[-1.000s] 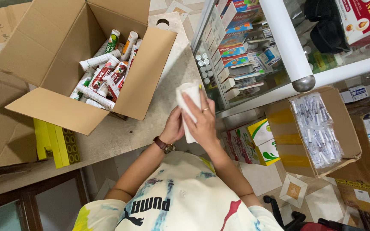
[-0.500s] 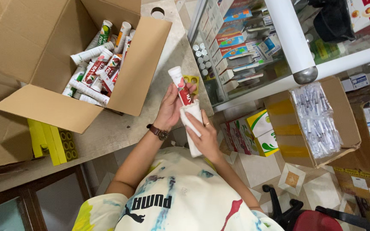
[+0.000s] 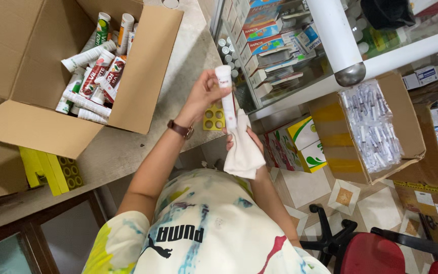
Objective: The person repeatedly picks up small white tubes from a cardboard box, wipes each tube with a white cloth, and places them into a yellow plastic tray. The person fills the tray and then places it onto a glass shelf.
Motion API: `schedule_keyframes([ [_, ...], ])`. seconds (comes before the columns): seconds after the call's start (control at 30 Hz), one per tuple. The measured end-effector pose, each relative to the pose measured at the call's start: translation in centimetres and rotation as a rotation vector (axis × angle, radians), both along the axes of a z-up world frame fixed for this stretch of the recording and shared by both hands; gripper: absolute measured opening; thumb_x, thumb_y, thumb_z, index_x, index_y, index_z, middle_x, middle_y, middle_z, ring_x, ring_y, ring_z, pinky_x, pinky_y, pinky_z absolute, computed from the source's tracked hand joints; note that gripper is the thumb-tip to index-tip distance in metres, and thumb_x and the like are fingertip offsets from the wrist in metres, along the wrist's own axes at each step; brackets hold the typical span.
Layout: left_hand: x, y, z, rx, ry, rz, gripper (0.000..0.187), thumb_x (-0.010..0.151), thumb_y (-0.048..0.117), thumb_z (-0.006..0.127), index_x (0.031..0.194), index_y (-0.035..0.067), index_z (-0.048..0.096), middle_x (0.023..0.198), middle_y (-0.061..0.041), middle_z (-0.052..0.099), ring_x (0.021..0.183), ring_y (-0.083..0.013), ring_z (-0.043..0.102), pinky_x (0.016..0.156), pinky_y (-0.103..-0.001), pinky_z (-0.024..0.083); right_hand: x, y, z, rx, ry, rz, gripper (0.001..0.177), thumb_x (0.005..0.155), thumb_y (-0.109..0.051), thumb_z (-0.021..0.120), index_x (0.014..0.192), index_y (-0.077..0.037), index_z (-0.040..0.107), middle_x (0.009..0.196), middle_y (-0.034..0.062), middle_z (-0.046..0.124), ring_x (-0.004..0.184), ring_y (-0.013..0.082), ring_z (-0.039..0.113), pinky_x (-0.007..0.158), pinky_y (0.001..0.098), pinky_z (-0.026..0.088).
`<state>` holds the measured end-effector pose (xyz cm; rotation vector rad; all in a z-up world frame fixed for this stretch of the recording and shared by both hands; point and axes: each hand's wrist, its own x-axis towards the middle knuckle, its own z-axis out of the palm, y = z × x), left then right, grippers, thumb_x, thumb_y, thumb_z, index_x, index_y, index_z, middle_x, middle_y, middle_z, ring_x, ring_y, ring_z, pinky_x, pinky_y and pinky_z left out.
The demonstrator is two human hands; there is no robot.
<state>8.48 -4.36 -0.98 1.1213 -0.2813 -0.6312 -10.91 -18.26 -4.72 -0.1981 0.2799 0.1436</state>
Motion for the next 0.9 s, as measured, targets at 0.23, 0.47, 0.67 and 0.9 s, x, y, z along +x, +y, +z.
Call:
schedule_keyframes([
  [0.23, 5.5, -1.9, -6.7, 0.522, -0.501, 0.316, 0.044, 0.080, 0.016, 0.093, 0.110, 0.004, 0.063, 0.104, -0.008, 0.070, 0.093, -0.0174, 0.067, 0.083, -0.034, 0.056, -3.0, -2.6, -2.7, -0.211, 0.068, -0.012, 0.056, 0.107, -0.029, 0.051, 0.152, 0.002, 0.039, 0.137, 0.0286, 0.057, 0.105, 0.0283, 0.065, 0.087, 0.0390, 0.058],
  [0.47, 7.7, -3.2, -11.3, 0.752, -0.658, 0.481, 0.053, 0.072, 0.020, 0.095, 0.100, 0.004, 0.054, 0.104, -0.016, 0.063, 0.094, -0.0371, 0.064, 0.078, -0.046, 0.053, -5.0, -3.8, -4.3, -0.257, 0.101, -0.020, 0.059, 0.107, -0.030, 0.051, 0.153, 0.004, 0.038, 0.140, 0.0290, 0.055, 0.106, 0.0281, 0.066, 0.086, 0.0396, 0.058],
  [0.67, 8.3, -3.9, -13.1, 0.783, -0.623, 0.520, 0.056, 0.073, 0.021, 0.095, 0.102, 0.004, 0.051, 0.107, -0.016, 0.062, 0.096, -0.0394, 0.063, 0.080, -0.047, 0.052, -5.7, -4.8, -5.0, -0.300, 0.096, -0.026, 0.061, 0.105, -0.030, 0.052, 0.154, 0.003, 0.037, 0.142, 0.0308, 0.054, 0.106, 0.0288, 0.066, 0.087, 0.0392, 0.057],
  [0.9, 7.9, -4.4, -13.8, 0.823, -0.644, 0.519, 0.058, 0.075, 0.021, 0.095, 0.104, 0.003, 0.048, 0.111, -0.018, 0.059, 0.100, -0.0415, 0.062, 0.081, -0.049, 0.052, -6.0, -5.5, -5.3, -0.302, 0.151, -0.017, 0.062, 0.105, -0.030, 0.052, 0.154, 0.004, 0.036, 0.142, 0.0304, 0.054, 0.106, 0.0290, 0.066, 0.087, 0.0391, 0.057],
])
